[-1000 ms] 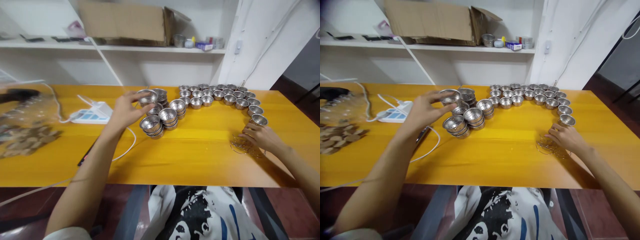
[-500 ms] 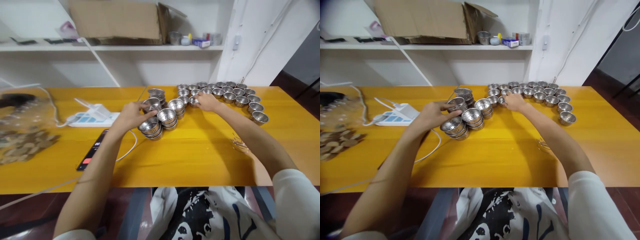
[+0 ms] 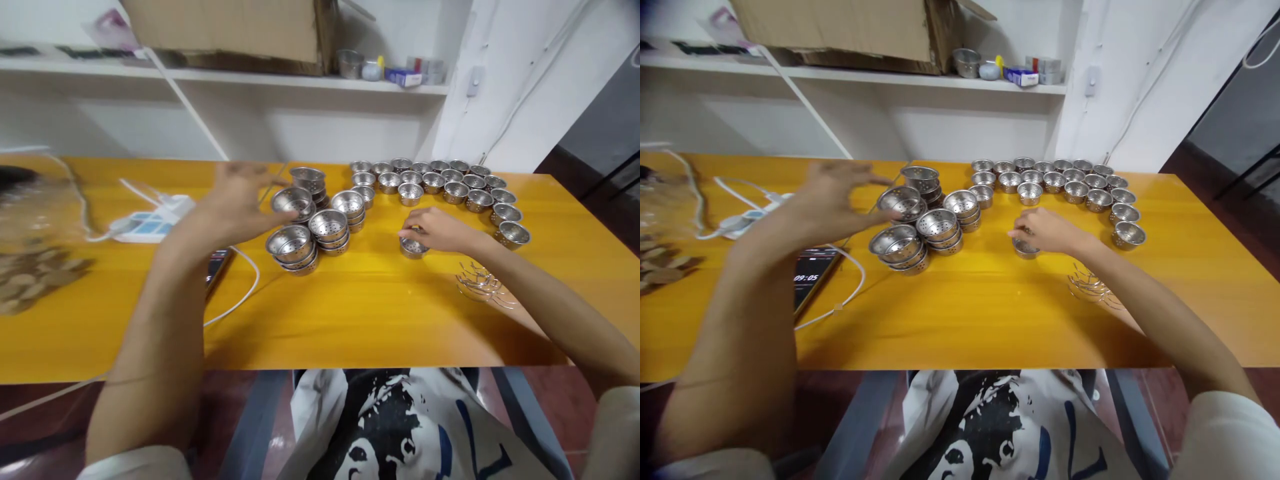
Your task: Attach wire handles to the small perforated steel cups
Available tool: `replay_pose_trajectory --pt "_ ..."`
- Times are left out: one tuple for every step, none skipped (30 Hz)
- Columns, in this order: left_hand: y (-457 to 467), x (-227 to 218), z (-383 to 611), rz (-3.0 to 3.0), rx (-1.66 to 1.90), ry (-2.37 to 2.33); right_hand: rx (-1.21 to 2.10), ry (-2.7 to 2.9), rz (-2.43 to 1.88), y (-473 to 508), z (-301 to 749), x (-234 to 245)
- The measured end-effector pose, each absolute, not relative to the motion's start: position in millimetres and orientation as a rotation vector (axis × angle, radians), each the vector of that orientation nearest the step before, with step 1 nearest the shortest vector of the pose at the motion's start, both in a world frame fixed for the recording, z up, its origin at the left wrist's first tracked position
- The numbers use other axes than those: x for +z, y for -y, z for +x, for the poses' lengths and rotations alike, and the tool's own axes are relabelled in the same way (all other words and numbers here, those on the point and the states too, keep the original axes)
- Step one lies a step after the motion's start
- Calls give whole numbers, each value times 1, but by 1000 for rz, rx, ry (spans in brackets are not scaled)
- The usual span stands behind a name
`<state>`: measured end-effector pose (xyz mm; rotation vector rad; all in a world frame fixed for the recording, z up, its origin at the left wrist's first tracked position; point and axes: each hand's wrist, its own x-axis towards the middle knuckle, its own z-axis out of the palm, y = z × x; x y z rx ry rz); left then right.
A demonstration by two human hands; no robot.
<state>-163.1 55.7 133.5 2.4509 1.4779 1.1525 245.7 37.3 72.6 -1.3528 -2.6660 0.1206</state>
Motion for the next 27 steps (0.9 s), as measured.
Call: replay_pose_trajectory --pt "-41 135 -152 2476 1200 -1457 67 2653 -1415 -34 246 74" --pt "-27 133 -137 2475 1278 -1435 -11 2664 -1497 -32 245 74" --pt "-14 126 -118 2478 1335 -1362 -91 2690 -1582 -30 243 74" --pt "-5 114 -95 2489 1323 -1252 -158 2710 -1657 -28 240 74" --pt "1 98 -71 2483 1205 -1114 -206 2736 -1705 -26 236 74" --pt "2 80 -46 2440 1061 -1013 -237 2763 -1723 -24 232 74" --pt "-1 62 -22 2362 944 -995 -255 2785 -1716 -21 228 74" --pt "-6 44 -2 2284 866 -1008 -268 2798 -1697 -19 225 74" --pt "-12 30 15 2230 822 -1003 -276 2802 -1675 -16 223 74" --pt "-19 18 26 2190 818 -978 -279 2795 -1654 -13 223 75" --pt "-23 11 33 2172 842 -958 -280 2770 -1644 -9 223 75" --pt "-26 8 36 2179 885 -935 -285 2722 -1644 -5 225 75" --pt "-26 7 37 2201 936 -921 -299 2657 -1649 -1 226 73" --pt "-25 9 35 2231 986 -925 -319 2581 -1653 4 228 71" --pt "-23 11 32 2256 1029 -949 -334 2506 -1648 8 229 67" --pt "-20 13 29 2273 1057 -989 -331 2438 -1632 13 229 62" --pt "-17 15 27 2280 1067 -1034 -297 2378 -1601 18 228 56" --pt "-14 16 25 2281 1066 -1077 -221 2323 -1557 22 226 50" --pt "-12 15 23 2282 1058 -1111 -90 2265 -1507 25 224 45" --pt "-11 14 22 2291 1045 -1131 88 2193 -1457 28 221 39" --pt "-10 12 21 2308 1031 -1141 288 2114 -1412 30 218 35" --pt "-9 10 21 2329 1021 -1146 478 2035 -1375 31 215 32" --pt "-9 8 20 2350 1019 -1153 635 1964 -1347 31 213 29" --pt "-8 7 20 2371 1023 -1161 754 1905 -1327 31 211 28" --pt "-8 7 19 2394 1030 -1166 840 1850 -1313 30 209 26" --pt "-7 7 19 2419 1037 -1170 911 1793 -1298 29 208 25" --pt "-7 8 19 2442 1045 -1178 985 1729 -1279 27 207 24"
